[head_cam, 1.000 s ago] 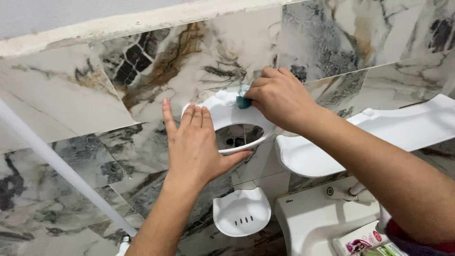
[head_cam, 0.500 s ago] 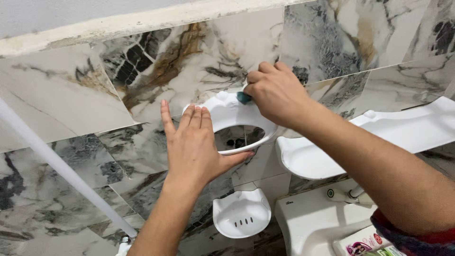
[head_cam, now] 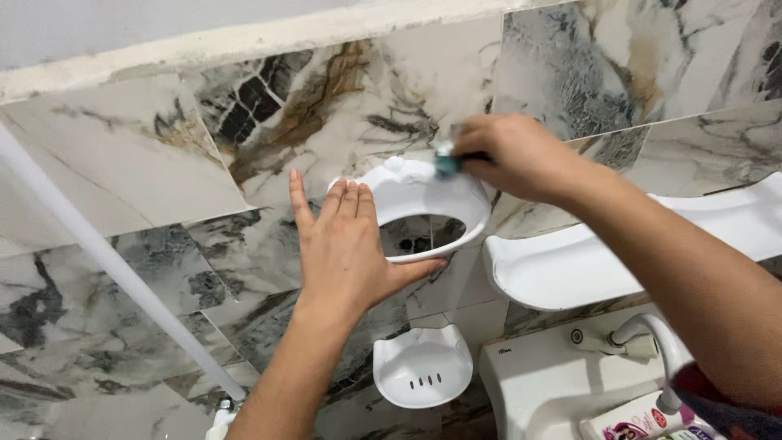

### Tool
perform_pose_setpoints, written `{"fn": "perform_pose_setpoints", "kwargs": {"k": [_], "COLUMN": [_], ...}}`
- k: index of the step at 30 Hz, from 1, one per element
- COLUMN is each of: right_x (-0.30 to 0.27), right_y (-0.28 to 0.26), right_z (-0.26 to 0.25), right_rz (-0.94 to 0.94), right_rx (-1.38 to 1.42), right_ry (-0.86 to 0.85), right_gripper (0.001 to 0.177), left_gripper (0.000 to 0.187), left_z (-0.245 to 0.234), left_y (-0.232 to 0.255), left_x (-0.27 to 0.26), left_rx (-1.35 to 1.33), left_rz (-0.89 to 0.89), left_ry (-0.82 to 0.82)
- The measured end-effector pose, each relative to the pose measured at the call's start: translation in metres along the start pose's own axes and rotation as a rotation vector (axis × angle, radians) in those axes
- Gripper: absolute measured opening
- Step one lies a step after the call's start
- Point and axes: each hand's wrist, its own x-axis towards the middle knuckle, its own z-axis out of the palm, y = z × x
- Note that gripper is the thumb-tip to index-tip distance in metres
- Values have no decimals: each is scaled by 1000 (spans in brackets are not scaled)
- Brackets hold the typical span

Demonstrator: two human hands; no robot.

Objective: The person scrubs a long white wall-mounted soap dish, a circular wall-mounted holder, and a small wall-mounted soap dish with a green sponge. The person then fills a mug with water from a tap and pours water into the circular holder and the small soap dish.

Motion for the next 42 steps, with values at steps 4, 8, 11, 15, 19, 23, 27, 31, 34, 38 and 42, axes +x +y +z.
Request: {"fn": "perform_pose_setpoints", "kwargs": {"k": [4,8,11,15,19,23,27,31,34,38,42], "right_x": [-9,-12,-26,-41,-39,-65,-73,-56,-69,-95,-73], "right_y": [19,28,36,52,53,38,34,33,20,15,23], "right_z": [2,25,37,53,83,101,101,106,117,121,117], "right_rz": [28,103,211,297,327,362,387,407,493,429,471], "right_rx": [185,256,387,649,777,833,912,985,1000,1160,1108], "right_ry": [50,202,209,266,421,525,527,588,573,626,578], "right_gripper": [29,29,26,22,22,24,22,24,27,23,25], "left_gripper": [140,138,137,139,145,142,141,138,135,136,133], "left_z": [-1,-1,-2,-1,1,-1,0,2,3,2,-1], "left_y": [1,3,2,4,5,4,4,5,4,6,8], "left_x": [3,2,2,5,10,9,7,5,1,6,7], "left_rx": [-16,-59,-89,-74,-20,-8,-8,-18,-52,-40,-45], "left_rz": [-26,-58,-63,-80,-106,-118,-106,-116,-111,-128,-163], "left_ry": [-45,-48,-42,-33,-131,-156,-97,-93,-53,-73,-119]}}
